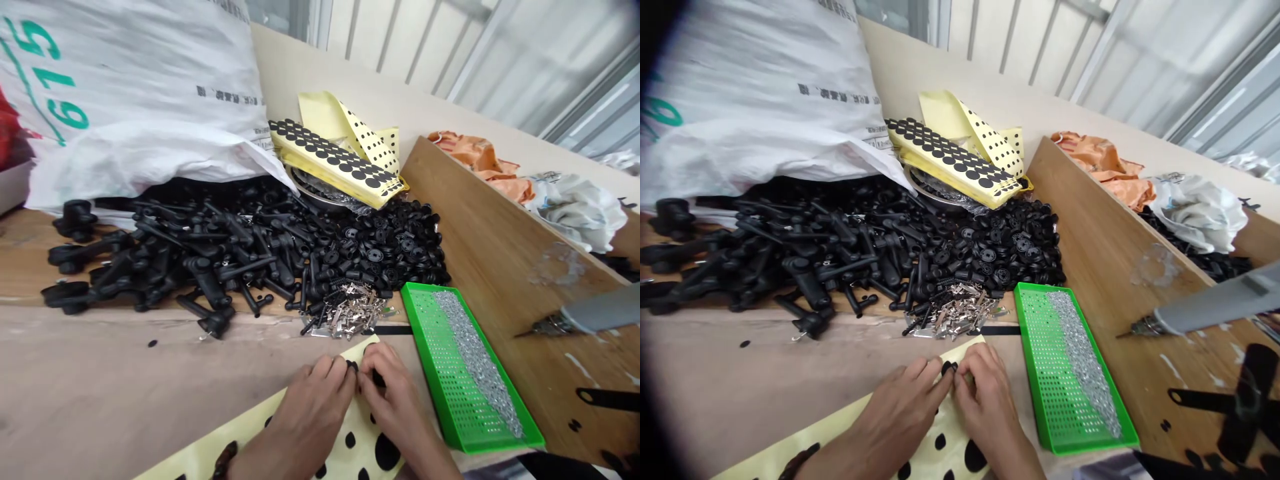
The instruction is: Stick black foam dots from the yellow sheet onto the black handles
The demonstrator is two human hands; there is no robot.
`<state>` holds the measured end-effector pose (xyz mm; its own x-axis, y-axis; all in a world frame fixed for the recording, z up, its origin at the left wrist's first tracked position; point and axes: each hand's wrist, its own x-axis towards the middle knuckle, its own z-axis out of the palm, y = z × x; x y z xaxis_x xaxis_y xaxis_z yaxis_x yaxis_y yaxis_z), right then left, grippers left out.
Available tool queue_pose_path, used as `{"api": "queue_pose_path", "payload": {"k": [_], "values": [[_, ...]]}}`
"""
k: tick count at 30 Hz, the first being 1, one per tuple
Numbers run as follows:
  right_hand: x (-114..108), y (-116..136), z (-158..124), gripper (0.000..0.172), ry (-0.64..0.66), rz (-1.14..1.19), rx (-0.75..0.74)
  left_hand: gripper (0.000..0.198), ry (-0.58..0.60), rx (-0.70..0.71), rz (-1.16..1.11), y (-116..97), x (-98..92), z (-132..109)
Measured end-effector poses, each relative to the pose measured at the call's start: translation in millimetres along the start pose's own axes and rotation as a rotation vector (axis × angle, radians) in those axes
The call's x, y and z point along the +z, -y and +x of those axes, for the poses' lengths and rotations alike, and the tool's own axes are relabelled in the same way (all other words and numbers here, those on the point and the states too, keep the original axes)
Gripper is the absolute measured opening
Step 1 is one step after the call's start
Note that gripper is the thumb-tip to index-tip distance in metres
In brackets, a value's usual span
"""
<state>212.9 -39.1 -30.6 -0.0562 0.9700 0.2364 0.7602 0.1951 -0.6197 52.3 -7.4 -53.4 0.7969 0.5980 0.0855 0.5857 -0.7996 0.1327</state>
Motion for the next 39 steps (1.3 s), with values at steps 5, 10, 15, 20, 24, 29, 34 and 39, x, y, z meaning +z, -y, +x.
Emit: {"api": "queue_pose_path", "payload": {"k": [5, 10, 15, 20, 24, 29, 34, 39], "values": [[0.4, -3.6, -3.0, 0.018, 0.013, 0.046, -0.048, 0.029, 0.024, -0.023, -0.069, -3.4, -2.6, -1.3], [-7.2, -10.4, -8.1, 0.016, 0.109, 0.076, -0.039, 0.029, 0.031, -0.066, -0.202, 25.4, -38.3, -20.3], [-8.9, -27.5, -12.1, 0.013, 0.132, 0.231, 0.052, 0.041, -0.165, -0.378, 0.137, 97.1, -69.8, -59.3], [-7.0, -25.5, -12.3, 0.019, 0.022, 0.410, 0.195, 0.047, -0.098, -0.396, 0.236, 115.9, -56.9, -75.7], [-9.7, -16.8, -11.3, 0.021, -0.078, 0.499, 0.274, 0.039, -0.173, -0.166, 0.025, 94.6, -44.9, -71.0], [-12.8, -15.3, -12.0, 0.019, -0.112, 0.623, 0.349, 0.053, -0.105, -0.049, 0.072, 90.1, -47.6, -61.8], [-13.7, -16.8, -12.8, 0.018, -0.146, 0.736, 0.387, 0.033, -0.168, -0.122, 0.068, 91.4, -52.5, -49.5], [-22.9, -2.9, -13.6, 0.020, -0.119, 0.959, 0.468, 0.027, -0.101, -0.281, -0.693, 62.8, -66.0, -26.5]]}}
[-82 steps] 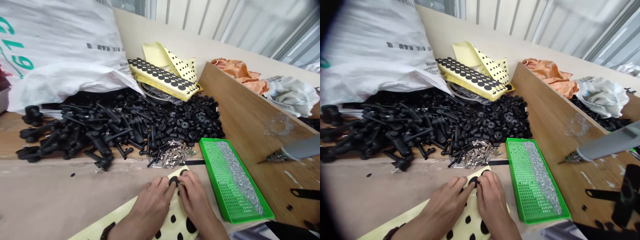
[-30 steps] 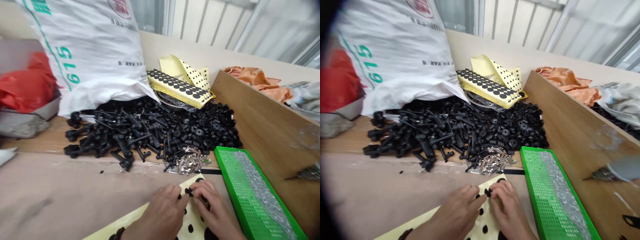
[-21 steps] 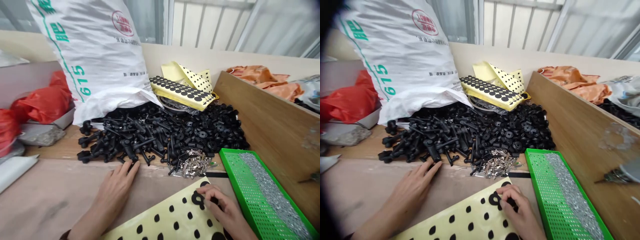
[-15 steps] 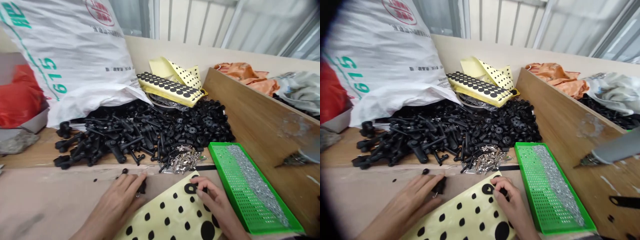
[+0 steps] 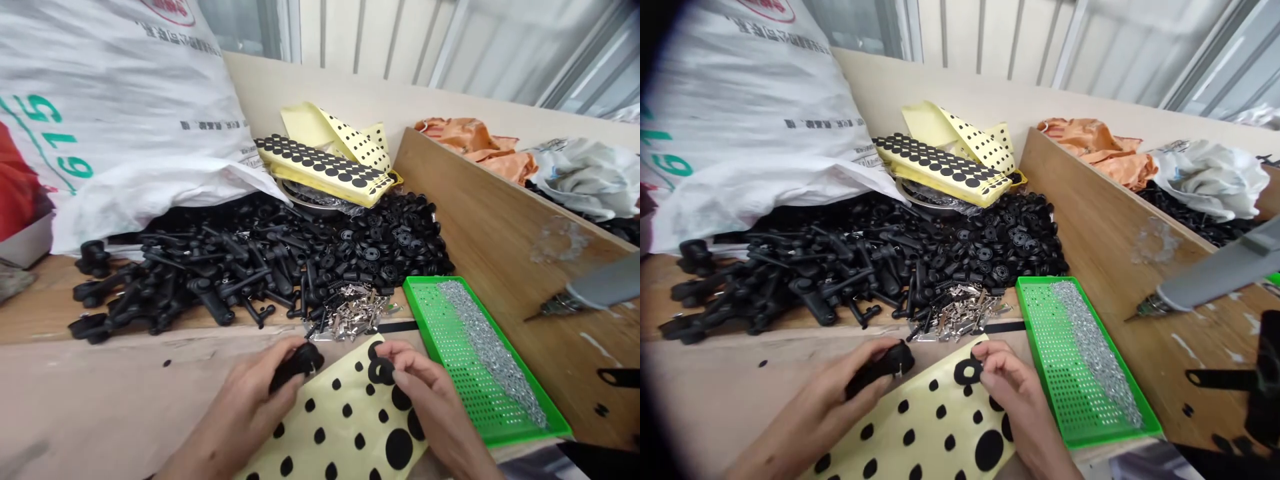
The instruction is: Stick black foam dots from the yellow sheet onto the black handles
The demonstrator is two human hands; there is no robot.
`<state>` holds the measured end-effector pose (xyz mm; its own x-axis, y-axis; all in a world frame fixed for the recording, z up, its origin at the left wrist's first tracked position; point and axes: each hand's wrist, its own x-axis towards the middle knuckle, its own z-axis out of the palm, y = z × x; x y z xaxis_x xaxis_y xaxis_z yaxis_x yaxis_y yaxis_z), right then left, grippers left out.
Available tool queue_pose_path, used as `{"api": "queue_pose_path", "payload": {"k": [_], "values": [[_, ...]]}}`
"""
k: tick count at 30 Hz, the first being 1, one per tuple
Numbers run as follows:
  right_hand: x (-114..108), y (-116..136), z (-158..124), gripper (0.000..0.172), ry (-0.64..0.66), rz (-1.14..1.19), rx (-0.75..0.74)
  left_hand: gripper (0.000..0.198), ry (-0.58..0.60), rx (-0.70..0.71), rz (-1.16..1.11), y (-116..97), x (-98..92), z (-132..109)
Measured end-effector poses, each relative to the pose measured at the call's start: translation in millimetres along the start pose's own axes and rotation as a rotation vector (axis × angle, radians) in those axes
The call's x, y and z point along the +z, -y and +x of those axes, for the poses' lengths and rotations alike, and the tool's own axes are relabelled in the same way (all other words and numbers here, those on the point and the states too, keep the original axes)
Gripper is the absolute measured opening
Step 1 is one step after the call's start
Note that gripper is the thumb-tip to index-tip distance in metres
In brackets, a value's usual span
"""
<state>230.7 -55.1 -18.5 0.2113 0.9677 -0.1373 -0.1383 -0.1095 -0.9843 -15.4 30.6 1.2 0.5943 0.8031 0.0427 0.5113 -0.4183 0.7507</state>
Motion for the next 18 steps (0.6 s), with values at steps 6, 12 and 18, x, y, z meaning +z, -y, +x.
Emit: {"api": "queue_pose_path", "payload": {"k": [6, 12, 18], "values": [[16.7, 11.8, -5.5, 0.011, 0.215, 0.080, 0.060, 0.030, 0.331, -0.255, -0.783, -21.2, 30.3, 12.5], [24.0, 6.7, -0.8, 0.010, 0.216, 0.002, 0.054, 0.047, 0.355, -0.241, -0.895, -16.2, 39.8, 11.0], [24.0, 5.4, -0.9, 0.009, 0.194, -0.007, 0.059, 0.055, 0.365, -0.267, -0.857, -20.3, 34.4, 10.5]]}}
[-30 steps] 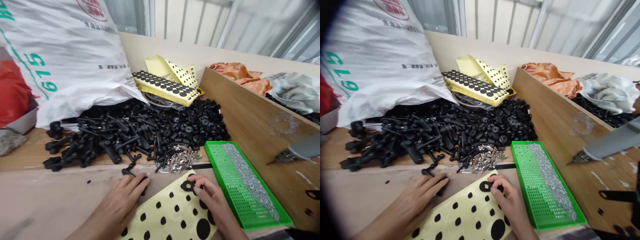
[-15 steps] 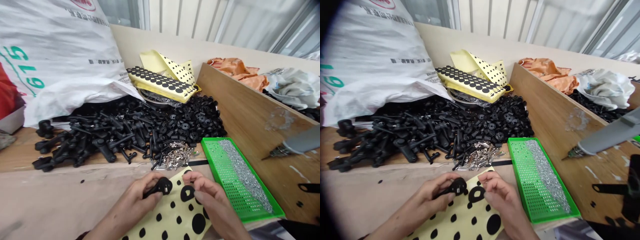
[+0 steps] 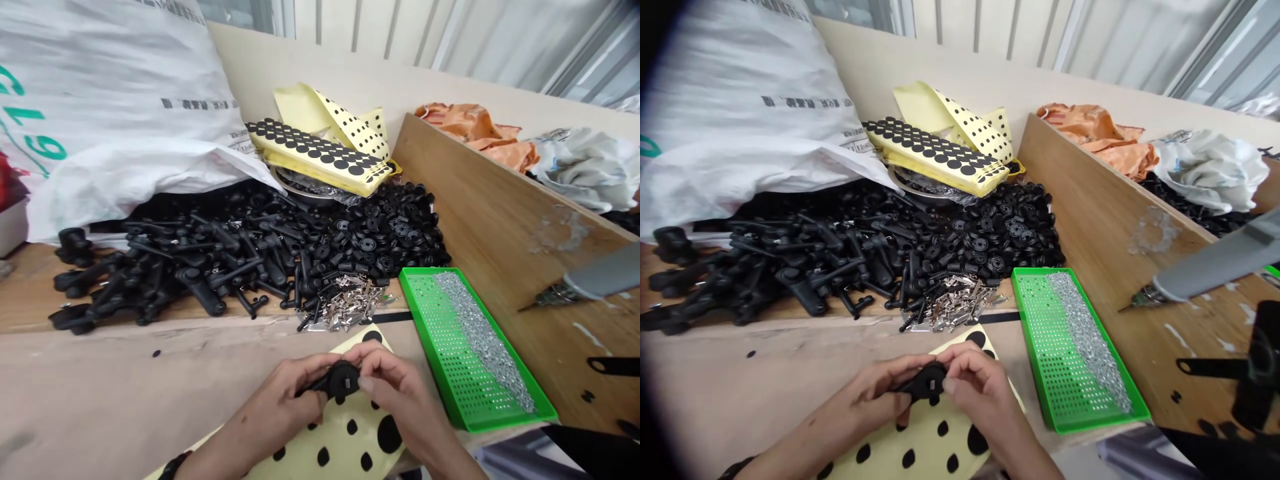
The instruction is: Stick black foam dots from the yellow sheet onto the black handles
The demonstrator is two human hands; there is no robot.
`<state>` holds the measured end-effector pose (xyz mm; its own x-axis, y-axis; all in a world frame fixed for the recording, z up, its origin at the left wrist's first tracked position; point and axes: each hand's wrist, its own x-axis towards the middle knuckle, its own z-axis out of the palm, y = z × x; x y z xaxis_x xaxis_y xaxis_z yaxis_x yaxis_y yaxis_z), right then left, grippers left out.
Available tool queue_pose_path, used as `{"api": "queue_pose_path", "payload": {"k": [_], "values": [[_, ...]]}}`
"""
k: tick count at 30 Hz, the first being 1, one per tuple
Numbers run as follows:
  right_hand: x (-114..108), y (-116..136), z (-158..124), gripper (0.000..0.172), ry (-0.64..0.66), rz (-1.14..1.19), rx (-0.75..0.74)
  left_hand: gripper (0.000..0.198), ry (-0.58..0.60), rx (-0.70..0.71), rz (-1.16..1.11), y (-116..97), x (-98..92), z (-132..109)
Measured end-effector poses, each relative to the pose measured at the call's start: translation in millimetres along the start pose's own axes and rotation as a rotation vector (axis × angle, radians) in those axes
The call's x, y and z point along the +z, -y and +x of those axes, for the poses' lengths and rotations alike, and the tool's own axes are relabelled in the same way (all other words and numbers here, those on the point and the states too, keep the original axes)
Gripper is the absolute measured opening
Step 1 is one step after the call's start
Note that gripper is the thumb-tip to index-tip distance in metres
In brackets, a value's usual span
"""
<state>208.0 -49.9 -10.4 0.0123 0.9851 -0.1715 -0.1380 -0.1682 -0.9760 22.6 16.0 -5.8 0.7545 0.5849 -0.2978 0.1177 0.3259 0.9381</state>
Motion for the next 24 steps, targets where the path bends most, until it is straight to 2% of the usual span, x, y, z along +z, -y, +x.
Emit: {"api": "queue_pose_path", "payload": {"k": [9, 24], "values": [[-0.2, -4.1, -1.0, 0.010, -0.018, -0.077, -0.014, 0.048, 0.001, -0.028, 0.026, -7.9, 3.3, -0.7], [0.4, -6.3, -0.6, 0.010, -0.014, -0.120, -0.032, 0.040, -0.002, -0.020, 0.105, 2.5, 1.0, -1.2]]}}
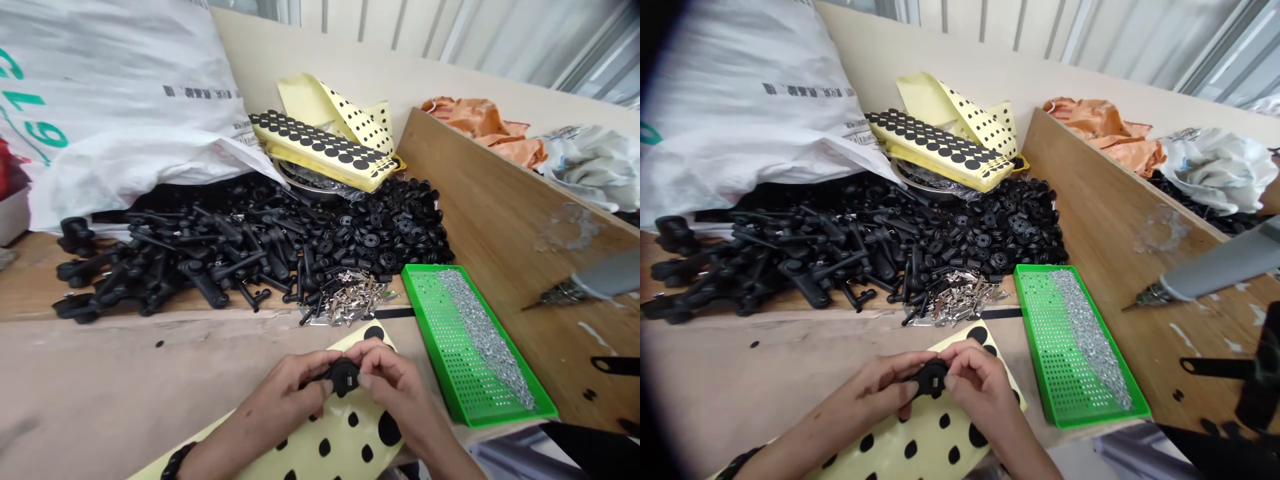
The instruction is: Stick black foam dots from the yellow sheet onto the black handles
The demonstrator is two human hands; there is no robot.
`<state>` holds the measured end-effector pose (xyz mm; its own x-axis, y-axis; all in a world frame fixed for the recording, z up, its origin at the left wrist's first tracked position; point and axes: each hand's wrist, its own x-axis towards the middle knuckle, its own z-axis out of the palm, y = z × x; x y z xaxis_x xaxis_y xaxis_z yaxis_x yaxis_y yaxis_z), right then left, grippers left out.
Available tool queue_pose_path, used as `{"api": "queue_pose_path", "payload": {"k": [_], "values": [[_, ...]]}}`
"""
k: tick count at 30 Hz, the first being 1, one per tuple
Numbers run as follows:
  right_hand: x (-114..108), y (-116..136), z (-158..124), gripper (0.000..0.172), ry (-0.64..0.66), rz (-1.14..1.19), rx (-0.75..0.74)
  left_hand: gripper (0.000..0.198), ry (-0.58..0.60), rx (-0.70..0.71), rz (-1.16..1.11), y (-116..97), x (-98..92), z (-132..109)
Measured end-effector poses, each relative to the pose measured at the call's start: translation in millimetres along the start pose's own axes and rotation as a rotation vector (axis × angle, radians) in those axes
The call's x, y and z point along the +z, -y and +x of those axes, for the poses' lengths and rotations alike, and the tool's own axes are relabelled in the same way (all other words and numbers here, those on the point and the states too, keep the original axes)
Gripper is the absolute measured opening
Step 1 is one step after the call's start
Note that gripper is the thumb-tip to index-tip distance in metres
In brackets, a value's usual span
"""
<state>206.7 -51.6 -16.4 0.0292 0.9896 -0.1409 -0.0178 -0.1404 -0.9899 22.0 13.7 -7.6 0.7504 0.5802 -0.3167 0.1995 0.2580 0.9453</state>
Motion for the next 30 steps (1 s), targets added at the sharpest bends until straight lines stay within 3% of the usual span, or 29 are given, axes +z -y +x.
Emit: {"api": "queue_pose_path", "payload": {"k": [8, 15, 18, 24, 28, 30], "values": [[1.3, 4.6, -0.7, 0.012, 0.001, -0.064, -0.029, 0.032, -0.043, 0.011, -0.002, 0.4, 5.0, -0.2], [2.4, -0.4, -0.6, 0.011, -0.037, -0.104, -0.089, 0.026, -0.229, 0.023, 0.158, 7.0, 10.1, 2.6], [0.9, -1.3, -3.3, 0.015, -0.014, 0.024, 0.011, 0.026, -0.256, 0.054, 0.234, 4.9, 9.7, -1.9], [4.0, -4.9, -4.3, 0.019, -0.027, 0.498, 0.198, 0.030, -0.314, 0.069, 0.238, 8.8, 8.4, -5.1], [3.3, -9.1, -2.9, 0.021, -0.107, 0.611, 0.229, 0.033, -0.324, 0.030, 0.129, 12.5, 6.6, -7.1], [3.3, -9.7, -3.2, 0.026, -0.125, 0.536, 0.187, 0.031, -0.329, 0.027, 0.116, 12.7, 6.1, -9.6]]}}
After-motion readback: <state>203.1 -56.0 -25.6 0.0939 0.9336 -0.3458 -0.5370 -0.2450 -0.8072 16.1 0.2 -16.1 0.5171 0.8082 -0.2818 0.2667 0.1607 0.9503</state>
